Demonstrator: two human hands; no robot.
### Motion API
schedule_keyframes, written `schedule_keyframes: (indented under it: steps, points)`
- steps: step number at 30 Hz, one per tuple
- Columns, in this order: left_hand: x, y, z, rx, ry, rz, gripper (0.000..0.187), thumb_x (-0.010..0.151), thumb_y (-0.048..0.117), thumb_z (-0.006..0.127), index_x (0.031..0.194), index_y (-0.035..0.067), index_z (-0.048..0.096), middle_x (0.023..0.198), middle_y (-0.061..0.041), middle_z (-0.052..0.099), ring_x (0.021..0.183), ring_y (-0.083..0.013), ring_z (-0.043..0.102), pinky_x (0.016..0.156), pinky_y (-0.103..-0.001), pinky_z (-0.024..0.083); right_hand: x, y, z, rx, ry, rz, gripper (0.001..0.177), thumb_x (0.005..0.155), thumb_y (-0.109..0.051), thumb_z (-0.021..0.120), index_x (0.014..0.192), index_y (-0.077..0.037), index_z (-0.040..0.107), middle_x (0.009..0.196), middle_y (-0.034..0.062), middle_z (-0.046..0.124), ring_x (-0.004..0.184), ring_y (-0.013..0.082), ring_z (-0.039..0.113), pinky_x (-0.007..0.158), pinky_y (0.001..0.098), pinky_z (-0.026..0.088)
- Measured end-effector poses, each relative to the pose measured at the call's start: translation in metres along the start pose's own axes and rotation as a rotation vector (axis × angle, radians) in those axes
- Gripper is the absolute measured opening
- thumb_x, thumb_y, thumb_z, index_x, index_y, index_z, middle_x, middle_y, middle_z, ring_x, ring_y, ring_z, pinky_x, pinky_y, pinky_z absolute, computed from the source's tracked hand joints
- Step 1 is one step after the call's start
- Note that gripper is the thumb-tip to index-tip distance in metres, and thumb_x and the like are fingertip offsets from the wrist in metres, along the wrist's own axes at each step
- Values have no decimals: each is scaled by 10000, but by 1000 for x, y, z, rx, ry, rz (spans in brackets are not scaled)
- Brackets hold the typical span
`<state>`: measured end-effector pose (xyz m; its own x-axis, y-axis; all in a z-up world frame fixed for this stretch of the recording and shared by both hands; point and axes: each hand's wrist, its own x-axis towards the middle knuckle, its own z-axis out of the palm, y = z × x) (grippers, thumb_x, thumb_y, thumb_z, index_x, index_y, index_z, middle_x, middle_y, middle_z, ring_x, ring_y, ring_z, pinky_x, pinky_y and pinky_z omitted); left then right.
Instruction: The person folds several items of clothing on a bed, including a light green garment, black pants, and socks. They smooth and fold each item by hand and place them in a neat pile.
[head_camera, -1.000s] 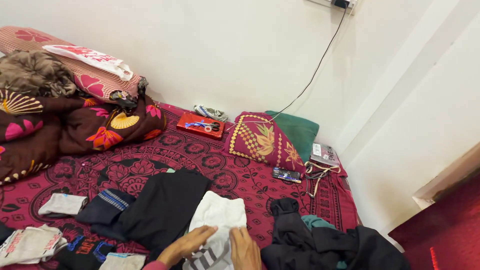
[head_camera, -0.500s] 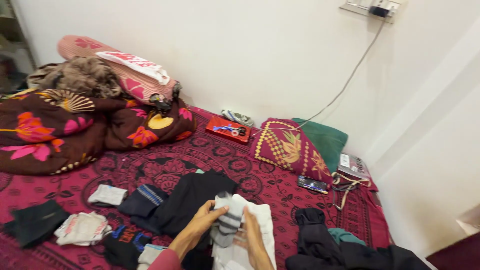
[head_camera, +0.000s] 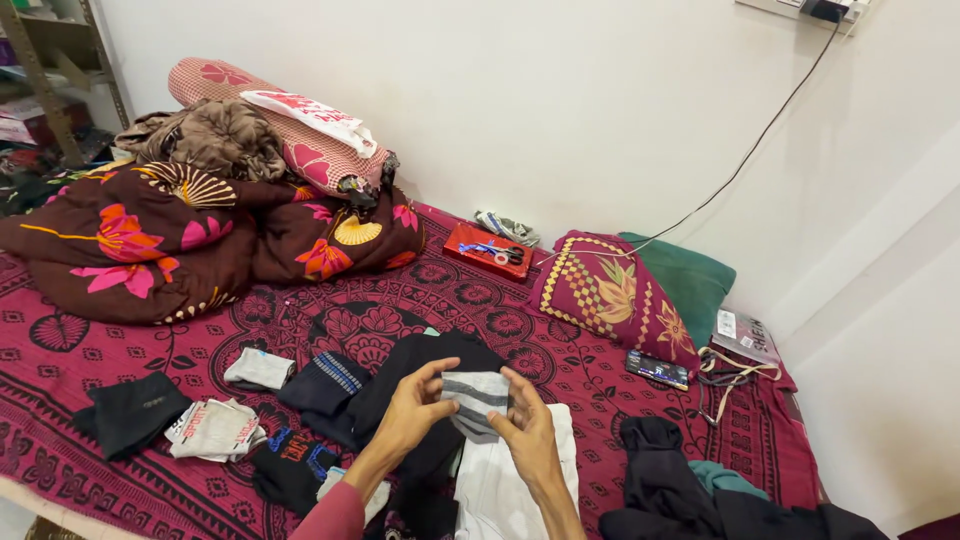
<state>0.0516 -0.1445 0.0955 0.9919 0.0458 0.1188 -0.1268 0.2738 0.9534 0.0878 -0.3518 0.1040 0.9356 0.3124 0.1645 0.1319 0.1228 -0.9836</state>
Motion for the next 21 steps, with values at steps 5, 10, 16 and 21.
schedule_keyframes:
  steps: [5,10,16,21]
  points:
    - [7,-3,-1,180,-38,59,740,695,-140,617,1408,51,565,1036,-49,769,930,-106,707,865,-255,552,-1,-16,10,-128,15,149,704,730,101,704,1395,-67,544,1061,83,777,950,142,712,834,271,549]
    - [5,-16,-9,482,26,97,389,809,-52,756,1196,-23,747,876,-85,684,801,-121,639,747,-273,528,4,-1,9,-609,118,12,511,762,36,767,1265,-16,702,942,107,738,818,203,674,756,318,555]
    - [-6,1,0,1,44,69,590,761,70,828,1306,24,606,942,-16,730,834,-80,669,751,-235,541,10,-11,6,-261,23,113,358,804,-1,709,1161,-26,726,931,23,768,789,94,664,690,258,492]
    - [-13,4,-2,3,169,-162,805,785,226,836,1493,96,476,987,-58,723,846,-131,601,766,-291,449,10,-34,11,186,-24,331,398,801,12,689,1184,-76,628,958,1,693,782,67,587,616,253,392]
